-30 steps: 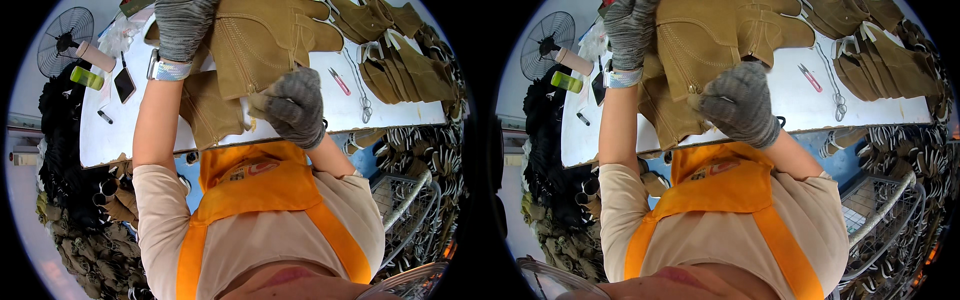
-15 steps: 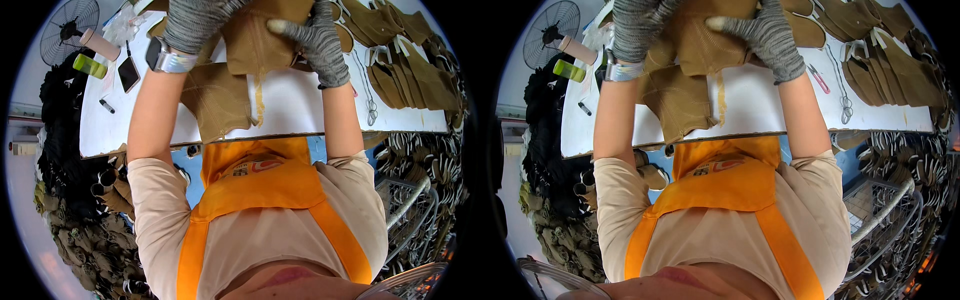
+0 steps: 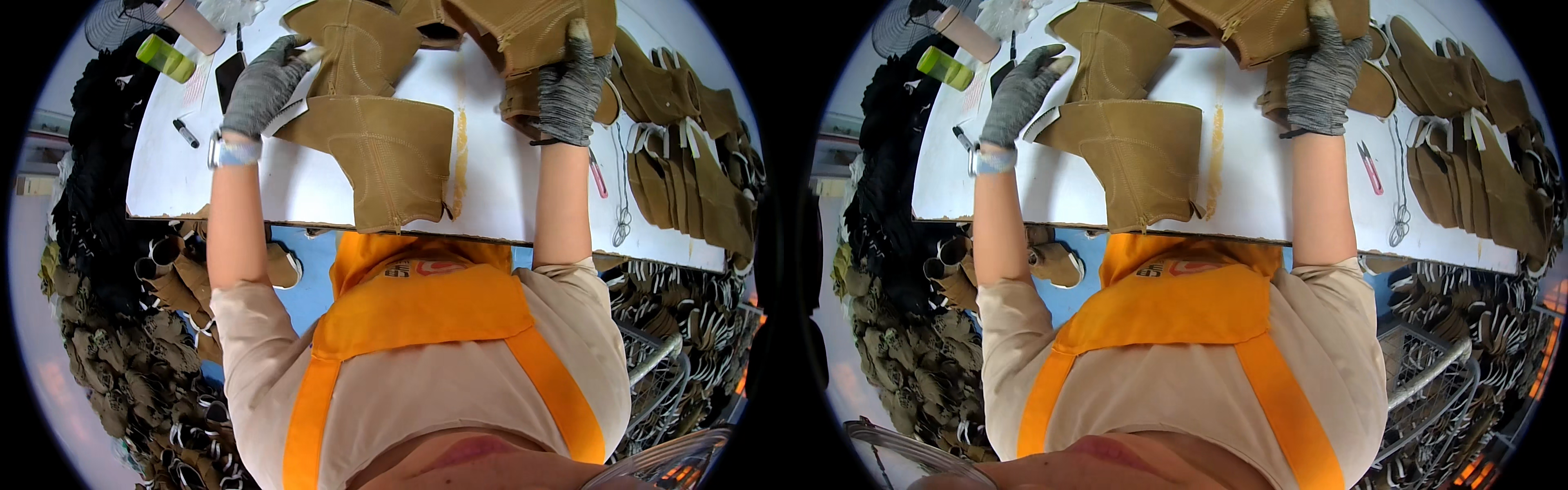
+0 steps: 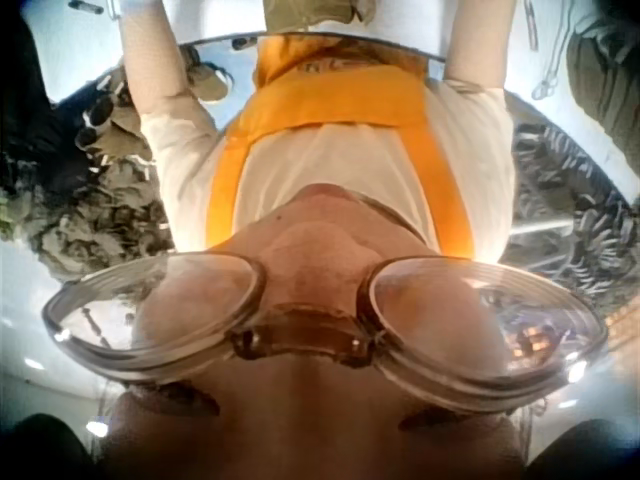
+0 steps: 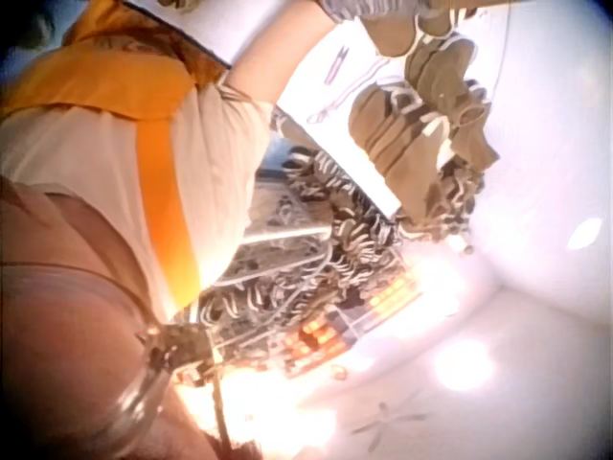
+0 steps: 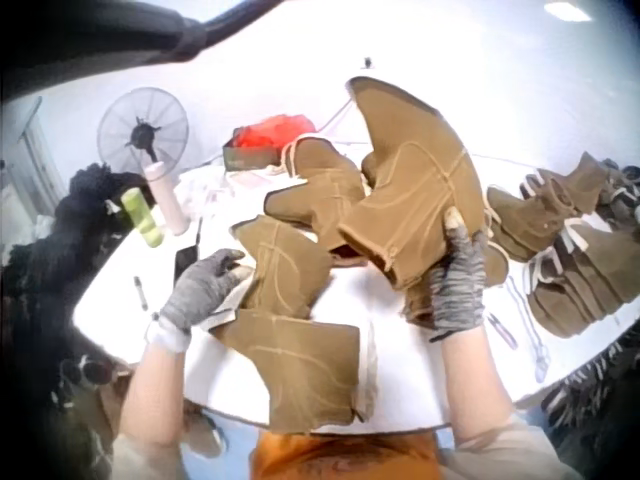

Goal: The person aligns and stacks tan shoe upper components on a table by hand and checks the assembly of a boot-like upper part.

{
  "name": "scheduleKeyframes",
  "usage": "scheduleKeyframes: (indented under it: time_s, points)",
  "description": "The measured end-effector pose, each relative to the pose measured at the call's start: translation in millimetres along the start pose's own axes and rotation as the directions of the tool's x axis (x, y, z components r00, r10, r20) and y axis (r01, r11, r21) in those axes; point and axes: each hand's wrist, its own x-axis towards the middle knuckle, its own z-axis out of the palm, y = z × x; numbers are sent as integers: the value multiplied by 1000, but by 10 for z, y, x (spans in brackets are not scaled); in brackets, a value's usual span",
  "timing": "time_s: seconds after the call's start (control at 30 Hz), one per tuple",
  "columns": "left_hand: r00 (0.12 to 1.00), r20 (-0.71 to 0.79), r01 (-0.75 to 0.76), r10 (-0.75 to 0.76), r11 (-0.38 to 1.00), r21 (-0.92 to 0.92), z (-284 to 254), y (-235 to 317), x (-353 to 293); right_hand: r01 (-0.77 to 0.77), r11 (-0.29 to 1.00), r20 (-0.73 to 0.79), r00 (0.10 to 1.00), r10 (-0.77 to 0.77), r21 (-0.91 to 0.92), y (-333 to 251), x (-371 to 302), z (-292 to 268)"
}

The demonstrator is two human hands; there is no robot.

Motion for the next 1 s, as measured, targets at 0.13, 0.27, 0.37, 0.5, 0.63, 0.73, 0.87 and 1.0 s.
scheduleKeyframes:
  time_s: [0.13,0.27,0.37,0.5,0.63,0.73,0.87,1.0]
  points:
    - [857,412,308,-310,949,73,53,8,258,-15,997,21,1000,17,-76,163,107,-243]
    - [844,537,289,11,834,-470,240,-261,393,34,984,19,999,-31,-176,129,88,-362]
    - [853,522,358,18,708,-609,221,-506,439,38,993,-22,999,-41,-113,-57,76,-366]
    - [929,358,362,-92,426,-829,404,-791,463,18,999,-48,999,-20,-36,-99,137,-447]
    - [855,475,449,-208,-160,-879,449,-1096,684,71,932,57,997,-54,-356,154,61,-440]
    - [877,312,477,-364,726,-495,355,-1167,812,1,893,144,987,71,-449,384,-35,-215]
    - [783,376,540,-495,842,-15,3,-808,644,84,940,293,956,17,-331,793,-215,233]
    - [923,-108,328,-369,903,-278,-169,-455,175,-109,816,318,886,339,-567,790,-284,-92]
